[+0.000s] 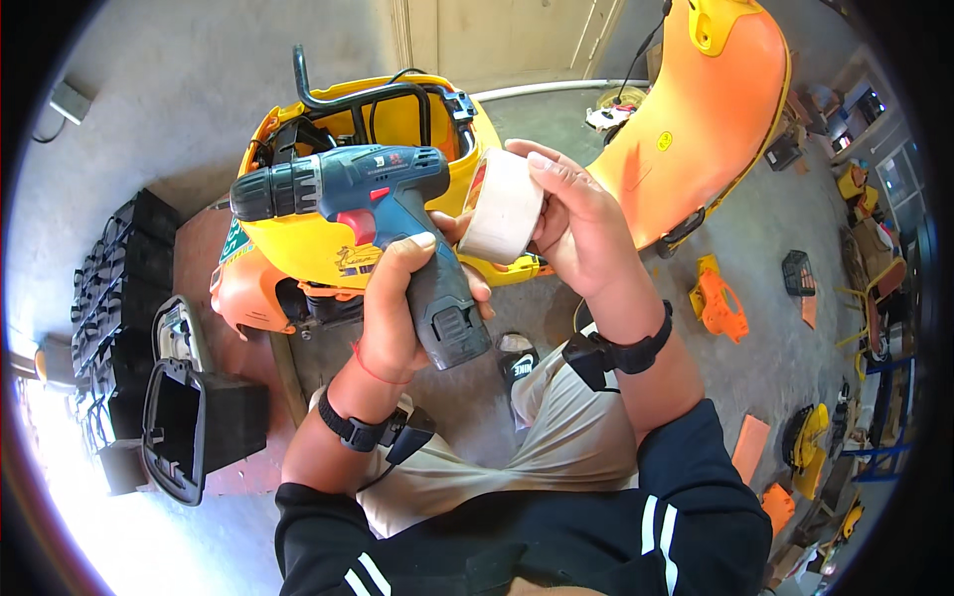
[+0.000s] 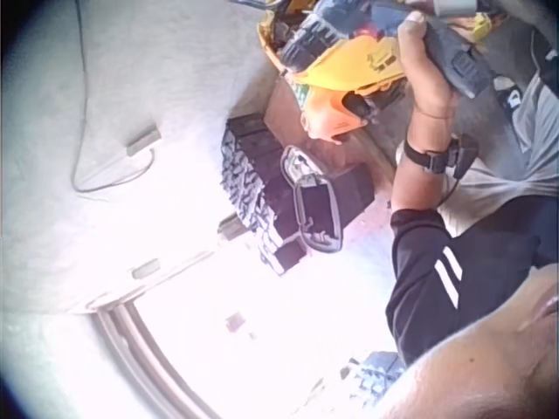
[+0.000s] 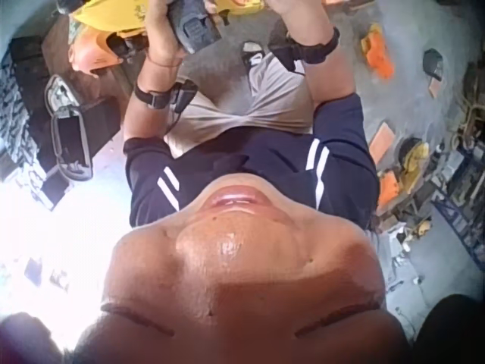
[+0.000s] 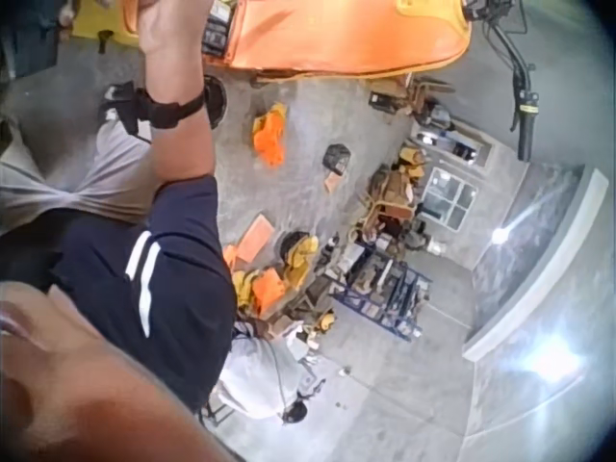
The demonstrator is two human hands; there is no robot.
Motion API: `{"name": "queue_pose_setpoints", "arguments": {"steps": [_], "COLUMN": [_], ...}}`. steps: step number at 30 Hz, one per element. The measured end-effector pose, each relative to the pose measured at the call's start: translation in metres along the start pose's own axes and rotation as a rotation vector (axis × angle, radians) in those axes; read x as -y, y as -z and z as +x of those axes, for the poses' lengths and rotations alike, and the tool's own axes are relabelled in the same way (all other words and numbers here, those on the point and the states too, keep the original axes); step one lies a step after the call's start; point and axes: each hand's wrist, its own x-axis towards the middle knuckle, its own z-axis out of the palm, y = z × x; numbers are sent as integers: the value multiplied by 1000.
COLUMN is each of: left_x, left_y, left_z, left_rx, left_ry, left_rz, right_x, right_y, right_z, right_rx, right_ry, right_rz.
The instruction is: Preparing a battery pack and assembling a power drill for scooter repair.
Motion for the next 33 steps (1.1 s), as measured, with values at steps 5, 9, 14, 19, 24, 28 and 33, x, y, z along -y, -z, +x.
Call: {"name": "queue_pose_setpoints", "arguments": {"steps": [5,9,14,19,24,28,33], "left_x": [1,-2,-4,-5,-7,-9,-14], "left_y": [6,8,10,11,2,-3,-2], "left_z": [-1,-7,-13,-17,-26,-31,-33], "left_rx": [99,94,46,72,-31,-77,-91], "left_ry": [-54,-112,-132,-198,-211,-167,-113], "left_rz": [90,133,107,142,239,211,140], "right_x": [-7,-6,1,-1,-2,-6,-10], "right_y": [-5,-17,-23,-25,-28,-29,-28], "right_z": [-2,-8,-15,-20,-22,-22,-21], "right_rx": [-27,-107,4,-115,56,35,49], "right_ry": [-111,-146,-141,345,764,655,590], "right_rz": [157,180,-47,-871,-1249,-1181,-1182]}}
